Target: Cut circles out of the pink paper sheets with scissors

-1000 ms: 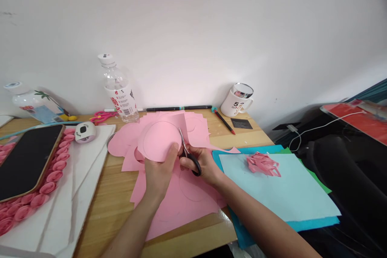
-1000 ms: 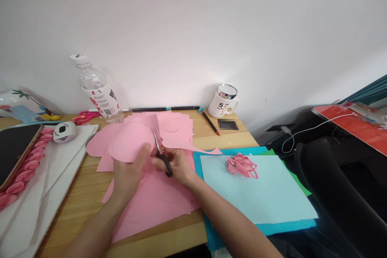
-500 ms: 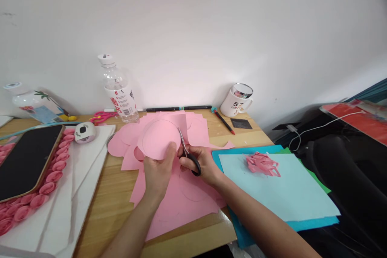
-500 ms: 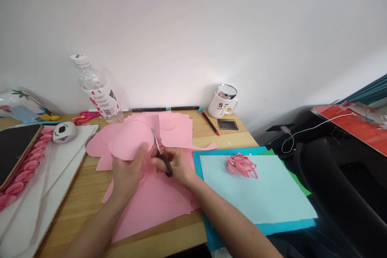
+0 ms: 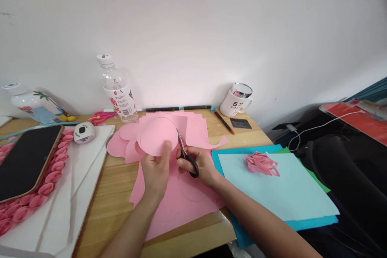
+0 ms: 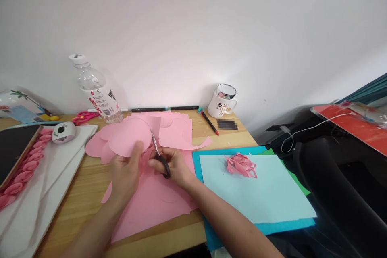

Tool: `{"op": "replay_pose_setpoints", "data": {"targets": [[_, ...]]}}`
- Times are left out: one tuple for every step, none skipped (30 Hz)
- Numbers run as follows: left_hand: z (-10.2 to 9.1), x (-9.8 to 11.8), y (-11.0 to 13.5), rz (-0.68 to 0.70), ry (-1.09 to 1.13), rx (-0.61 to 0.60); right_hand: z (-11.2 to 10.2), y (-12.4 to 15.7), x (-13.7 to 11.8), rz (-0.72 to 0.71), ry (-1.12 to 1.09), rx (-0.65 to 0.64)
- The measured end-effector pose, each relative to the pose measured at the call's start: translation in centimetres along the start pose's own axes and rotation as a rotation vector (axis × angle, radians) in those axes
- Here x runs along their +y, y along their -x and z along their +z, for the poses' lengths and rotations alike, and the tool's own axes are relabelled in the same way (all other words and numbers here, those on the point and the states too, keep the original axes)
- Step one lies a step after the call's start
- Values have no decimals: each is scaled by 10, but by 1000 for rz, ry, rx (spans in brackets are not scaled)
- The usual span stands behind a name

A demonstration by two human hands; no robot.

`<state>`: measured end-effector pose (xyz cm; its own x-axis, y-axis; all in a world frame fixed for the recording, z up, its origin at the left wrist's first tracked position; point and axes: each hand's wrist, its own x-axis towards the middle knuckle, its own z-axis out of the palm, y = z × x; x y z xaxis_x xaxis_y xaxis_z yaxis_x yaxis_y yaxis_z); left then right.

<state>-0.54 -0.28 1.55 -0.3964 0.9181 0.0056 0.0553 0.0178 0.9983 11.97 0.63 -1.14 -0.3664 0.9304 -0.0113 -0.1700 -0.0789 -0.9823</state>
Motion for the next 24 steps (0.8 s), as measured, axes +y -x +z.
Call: {"op": "replay_pose_setpoints", "data": {"targets": [[0, 0, 0, -9, -8, -8, 1, 0, 0, 3, -1, 2], [0, -1, 0, -20, -14, -14, 1, 0, 0, 8, 0, 4], [0, -1, 0, -30, -17, -16, 1, 0, 0, 14, 0, 10], [0, -1, 0, -43, -16, -17, 2, 0, 0, 20, -1, 18], [0, -1, 0, -54, -14, -18, 2, 0, 0, 24, -3, 29], [0, -1, 0, -61, -14, -18, 2, 0, -1, 22, -4, 40], [1, -1, 1, -63, -15, -21, 2, -1, -2, 14, -3, 49], [1, -1, 1, -59, -19, -30, 1, -1, -3, 0, 1, 56], [1, 0, 1, -52, -23, -45, 1, -1, -3, -17, 6, 63], [1, 0, 2, -44, -26, -60, 0, -2, -4, -32, 13, 66], [1, 1, 2, -36, -25, -74, -1, -2, -5, -43, 19, 67], [0, 1, 2, -29, -24, -85, -1, -2, -5, -48, 22, 66], [0, 1, 2, -25, -22, -93, -2, -2, -6, -49, 21, 62], [0, 1, 2, -23, -21, -93, -2, -3, -6, -48, 19, 56], [0, 2, 2, -23, -20, -93, -2, -3, -6, -49, 16, 49], [-1, 2, 2, -24, -21, -91, -2, -3, -6, -51, 12, 44], [-1, 1, 2, -28, -25, -91, -2, -3, -6, -54, 7, 41], [-1, 1, 2, -32, -29, -90, -2, -3, -6, -55, 3, 38], [-1, 1, 2, -34, -32, -88, -2, -3, -6, -56, -3, 38], [-1, 1, 2, -35, -34, -88, -1, -3, -5, -55, -8, 39], [-1, 2, 1, -39, -33, -88, -1, -3, -5, -53, -12, 40], [-1, 2, 1, -41, -29, -87, -1, -3, -5, -52, -13, 40], [-1, 2, 1, -43, -22, -89, -1, -3, -5, -53, -15, 41], [-1, 2, 1, -45, -17, -91, -1, -3, -5, -54, -16, 43]]}}
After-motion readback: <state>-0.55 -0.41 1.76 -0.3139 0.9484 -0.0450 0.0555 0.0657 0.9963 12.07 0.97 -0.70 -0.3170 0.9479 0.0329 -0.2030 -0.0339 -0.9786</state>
